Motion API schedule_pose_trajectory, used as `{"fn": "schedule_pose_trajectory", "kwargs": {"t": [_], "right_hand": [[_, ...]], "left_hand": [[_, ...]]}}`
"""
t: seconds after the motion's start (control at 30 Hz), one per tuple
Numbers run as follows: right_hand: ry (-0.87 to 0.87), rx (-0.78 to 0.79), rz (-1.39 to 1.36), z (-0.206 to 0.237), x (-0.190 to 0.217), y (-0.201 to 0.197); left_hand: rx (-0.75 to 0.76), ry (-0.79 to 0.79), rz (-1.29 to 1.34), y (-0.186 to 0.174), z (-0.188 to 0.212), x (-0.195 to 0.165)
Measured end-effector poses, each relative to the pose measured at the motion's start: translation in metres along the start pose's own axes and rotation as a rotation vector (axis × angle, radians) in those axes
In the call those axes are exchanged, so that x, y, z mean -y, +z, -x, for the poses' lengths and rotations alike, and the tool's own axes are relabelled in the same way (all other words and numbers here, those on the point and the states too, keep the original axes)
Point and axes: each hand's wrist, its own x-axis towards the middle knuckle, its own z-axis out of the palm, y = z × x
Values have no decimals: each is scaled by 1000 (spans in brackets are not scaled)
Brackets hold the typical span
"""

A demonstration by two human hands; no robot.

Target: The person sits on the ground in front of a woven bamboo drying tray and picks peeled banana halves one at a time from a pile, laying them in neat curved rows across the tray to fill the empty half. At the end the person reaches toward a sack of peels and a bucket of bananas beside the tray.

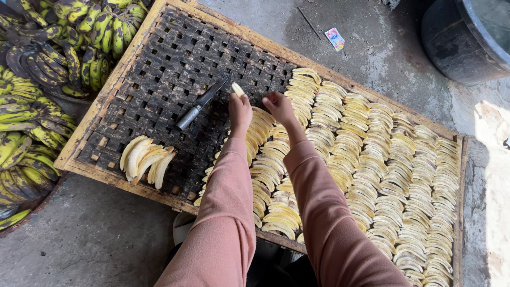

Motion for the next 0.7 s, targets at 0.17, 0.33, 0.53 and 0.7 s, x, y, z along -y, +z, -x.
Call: {"fn": "schedule_pose_trajectory", "kwargs": {"t": [0.17,0.33,0.53,0.7], "right_hand": [[-20,236,-188,-7,17,-7],[1,223,-335,-12,23,0],[116,171,31,-24,2,-12],[-145,88,277,-23,-20,-11]], "left_hand": [[439,-28,516,9,-9,7],[639,-352,768,-4,-16,7],[217,136,-332,-83,-41,16],[-124,11,-866,-207,-48,57]]}}
